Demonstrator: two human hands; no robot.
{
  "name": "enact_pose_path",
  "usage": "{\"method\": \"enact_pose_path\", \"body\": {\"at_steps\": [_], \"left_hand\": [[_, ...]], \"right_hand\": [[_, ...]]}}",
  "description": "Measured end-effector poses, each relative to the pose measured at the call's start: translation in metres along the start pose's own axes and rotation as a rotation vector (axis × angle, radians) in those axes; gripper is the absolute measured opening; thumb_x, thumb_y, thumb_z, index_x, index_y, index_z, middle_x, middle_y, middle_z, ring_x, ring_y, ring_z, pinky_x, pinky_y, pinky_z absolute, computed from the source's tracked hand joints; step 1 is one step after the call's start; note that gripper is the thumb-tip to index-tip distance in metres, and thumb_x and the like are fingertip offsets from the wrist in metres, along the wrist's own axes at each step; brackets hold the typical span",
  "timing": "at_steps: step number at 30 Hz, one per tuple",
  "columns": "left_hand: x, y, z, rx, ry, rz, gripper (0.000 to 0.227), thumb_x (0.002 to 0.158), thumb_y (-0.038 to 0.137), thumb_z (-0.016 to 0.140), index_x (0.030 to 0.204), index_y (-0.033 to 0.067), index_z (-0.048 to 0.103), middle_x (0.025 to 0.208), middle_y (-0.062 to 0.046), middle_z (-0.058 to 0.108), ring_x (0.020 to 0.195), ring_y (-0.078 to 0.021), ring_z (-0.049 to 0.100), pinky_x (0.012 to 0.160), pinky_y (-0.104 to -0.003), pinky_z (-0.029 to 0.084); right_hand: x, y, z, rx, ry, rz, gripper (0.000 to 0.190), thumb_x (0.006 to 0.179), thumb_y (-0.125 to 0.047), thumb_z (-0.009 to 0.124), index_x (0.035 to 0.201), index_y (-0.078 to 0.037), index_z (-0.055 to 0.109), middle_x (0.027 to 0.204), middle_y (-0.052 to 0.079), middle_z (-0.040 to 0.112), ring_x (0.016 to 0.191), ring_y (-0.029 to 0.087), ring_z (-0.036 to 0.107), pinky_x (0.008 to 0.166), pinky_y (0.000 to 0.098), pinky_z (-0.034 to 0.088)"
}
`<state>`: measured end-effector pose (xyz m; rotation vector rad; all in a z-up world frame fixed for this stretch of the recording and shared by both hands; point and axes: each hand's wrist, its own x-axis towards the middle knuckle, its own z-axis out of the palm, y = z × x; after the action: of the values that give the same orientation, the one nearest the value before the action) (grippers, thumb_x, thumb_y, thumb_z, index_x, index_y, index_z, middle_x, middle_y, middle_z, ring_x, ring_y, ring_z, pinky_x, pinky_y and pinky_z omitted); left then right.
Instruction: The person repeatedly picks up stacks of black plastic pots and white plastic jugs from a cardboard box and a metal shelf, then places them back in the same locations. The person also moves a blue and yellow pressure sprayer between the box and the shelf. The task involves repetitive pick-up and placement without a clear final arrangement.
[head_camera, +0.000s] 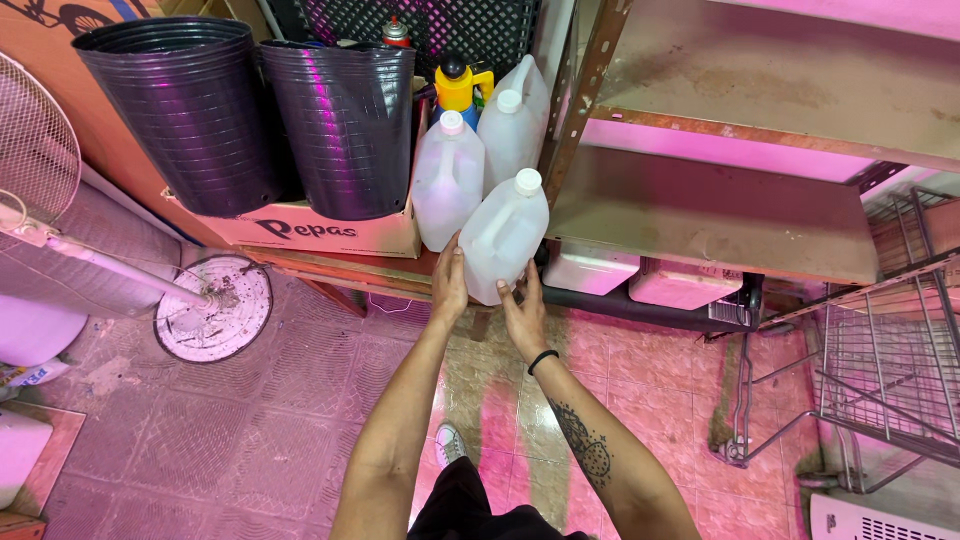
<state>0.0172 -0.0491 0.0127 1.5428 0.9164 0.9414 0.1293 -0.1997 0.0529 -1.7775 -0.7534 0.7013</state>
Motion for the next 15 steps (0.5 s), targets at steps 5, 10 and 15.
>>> {"method": "enact_pose_path", "body": {"at_steps": [5, 10, 15], "left_hand": [[0.005, -0.014, 0.000, -0.006, 0.002, -0.015, 0.067, 0.131, 0.050, 0.037, 0.185, 0.0176, 0.057, 0.184, -0.022, 0.058, 0.176, -0.0443, 0.046, 0.149, -0.059, 0.030], [-0.001, 0.003, -0.002, -0.011, -0.007, -0.084, 0.068, 0.131, 0.050, 0.033, 0.188, 0.0180, 0.052, 0.188, -0.022, 0.053, 0.178, -0.0436, 0.043, 0.150, -0.058, 0.029], [-0.003, -0.007, -0.004, -0.030, -0.015, -0.145, 0.072, 0.132, 0.056, 0.024, 0.193, 0.0226, 0.042, 0.191, -0.020, 0.048, 0.180, -0.0422, 0.039, 0.151, -0.057, 0.030]], "right_hand": [[0.003, 0.002, 0.006, -0.019, 0.008, -0.008, 0.097, 0.125, -0.054, 0.068, 0.197, -0.015, 0.015, 0.196, 0.028, 0.029, 0.173, 0.045, 0.050, 0.138, 0.0683, 0.047], [-0.004, -0.003, -0.001, -0.006, -0.039, 0.004, 0.098, 0.126, -0.056, 0.065, 0.198, -0.017, 0.013, 0.198, 0.028, 0.024, 0.174, 0.046, 0.049, 0.138, 0.0691, 0.047], [-0.008, 0.001, -0.013, -0.001, -0.094, 0.032, 0.094, 0.127, -0.052, 0.064, 0.199, -0.019, 0.013, 0.200, 0.027, 0.021, 0.174, 0.047, 0.048, 0.138, 0.0683, 0.049]]}}
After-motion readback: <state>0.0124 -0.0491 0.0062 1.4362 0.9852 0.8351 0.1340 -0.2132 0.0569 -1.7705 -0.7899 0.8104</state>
